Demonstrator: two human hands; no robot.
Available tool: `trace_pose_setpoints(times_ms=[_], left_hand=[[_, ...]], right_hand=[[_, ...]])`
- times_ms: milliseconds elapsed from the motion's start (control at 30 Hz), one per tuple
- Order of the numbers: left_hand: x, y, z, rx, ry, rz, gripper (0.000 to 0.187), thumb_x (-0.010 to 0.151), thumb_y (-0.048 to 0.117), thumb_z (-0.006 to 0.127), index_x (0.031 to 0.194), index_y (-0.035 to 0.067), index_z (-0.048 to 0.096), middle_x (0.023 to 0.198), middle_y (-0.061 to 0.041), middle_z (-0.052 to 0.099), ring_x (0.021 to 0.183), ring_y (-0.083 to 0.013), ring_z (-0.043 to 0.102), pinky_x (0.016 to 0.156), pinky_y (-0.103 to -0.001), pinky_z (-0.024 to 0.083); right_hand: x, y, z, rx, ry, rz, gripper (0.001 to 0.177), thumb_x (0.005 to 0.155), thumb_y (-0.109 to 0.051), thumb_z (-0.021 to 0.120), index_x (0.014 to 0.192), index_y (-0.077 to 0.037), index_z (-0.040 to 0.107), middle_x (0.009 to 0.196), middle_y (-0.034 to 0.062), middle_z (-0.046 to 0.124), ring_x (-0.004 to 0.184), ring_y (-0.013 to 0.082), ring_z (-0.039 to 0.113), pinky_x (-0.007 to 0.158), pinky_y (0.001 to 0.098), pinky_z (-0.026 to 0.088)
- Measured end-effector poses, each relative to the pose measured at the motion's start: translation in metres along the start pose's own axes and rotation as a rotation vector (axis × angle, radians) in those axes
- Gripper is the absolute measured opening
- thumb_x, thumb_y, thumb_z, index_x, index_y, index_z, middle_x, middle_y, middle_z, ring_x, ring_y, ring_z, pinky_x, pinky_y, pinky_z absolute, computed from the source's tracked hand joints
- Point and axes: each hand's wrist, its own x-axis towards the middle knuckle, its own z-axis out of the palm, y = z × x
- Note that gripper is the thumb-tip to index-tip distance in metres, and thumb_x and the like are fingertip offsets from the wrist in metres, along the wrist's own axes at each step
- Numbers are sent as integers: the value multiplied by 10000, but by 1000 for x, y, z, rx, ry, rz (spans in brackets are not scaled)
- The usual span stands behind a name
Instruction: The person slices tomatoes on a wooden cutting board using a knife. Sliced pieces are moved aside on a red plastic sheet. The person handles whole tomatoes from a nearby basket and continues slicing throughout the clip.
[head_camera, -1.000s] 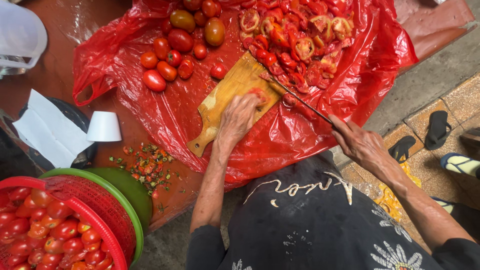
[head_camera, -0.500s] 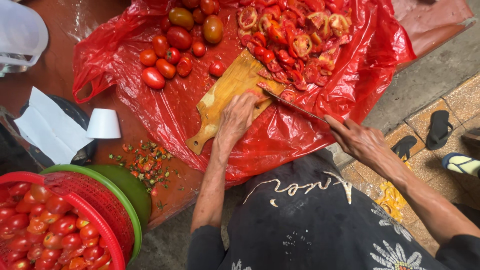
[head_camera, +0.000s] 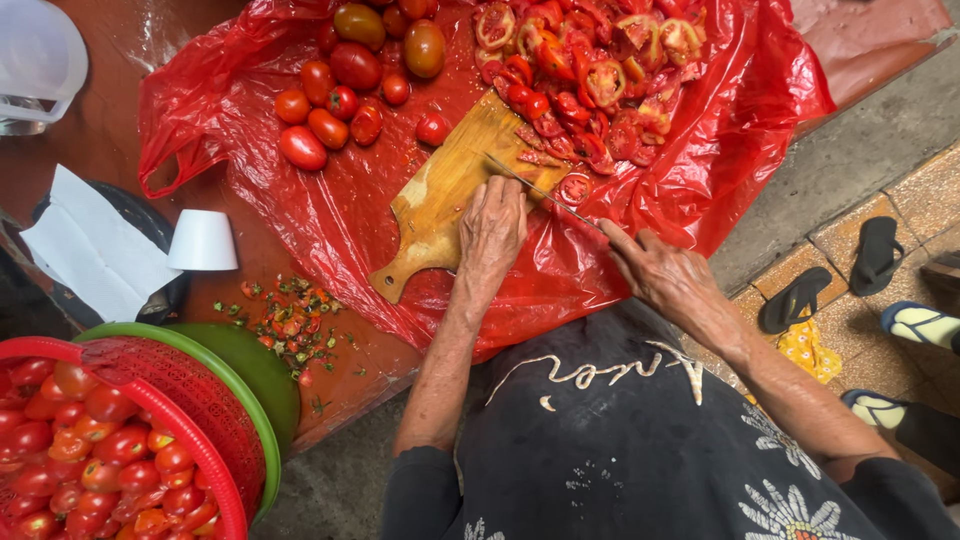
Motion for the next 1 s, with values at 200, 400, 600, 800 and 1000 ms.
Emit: trace_pose_setpoints(times_ms=[200, 400, 600, 800, 1000], left_hand=[[-4, -13, -15, -168, -6, 26, 138, 953, 41, 667, 1089, 18, 661, 1066, -119, 656, 975, -265, 645, 823, -384, 568], [-6, -18, -10, -280, -23, 131, 195, 904, 48, 688, 1098, 61, 690, 1179, -119, 603, 938, -236, 642, 823, -346, 593], [-4, -19, -12, -248, -46, 93, 167, 920, 66, 735, 1084, 75, 703, 1041, -73, 534, 919, -231, 612, 781, -372, 562], [-11, -35, -4, -131, -30, 150, 220, 970, 52, 711, 1170, 144, 714, 1012, -35, 556, 886, -199, 582, 681, -293, 539], [-17, -45, -20, -131, -13, 97, 233, 926, 89, 732, 1148, 152, 703, 969, -41, 551, 877, -205, 580, 802, -356, 530]], right_hand=[[-28, 34, -2, -50, -47, 61, 495, 1024, -386, 491, 1499, -252, 445, 863, 116, 623, 578, 289, 626, 474, 423, 526], [-20, 39, 1, 30, -32, 114, 450, 1040, -372, 446, 1472, -248, 453, 916, 117, 644, 533, 258, 611, 406, 390, 504], [12, 19, 13, -70, -32, -76, 496, 1060, -387, 438, 1532, -234, 425, 876, 129, 604, 560, 262, 605, 468, 416, 504], [-10, 48, 4, -110, -185, 70, 475, 1020, -379, 480, 1484, -279, 465, 901, 105, 640, 539, 289, 633, 448, 416, 537], [-21, 43, -3, 53, -20, 23, 464, 1026, -361, 470, 1469, -224, 464, 966, 128, 655, 566, 285, 635, 434, 397, 526]])
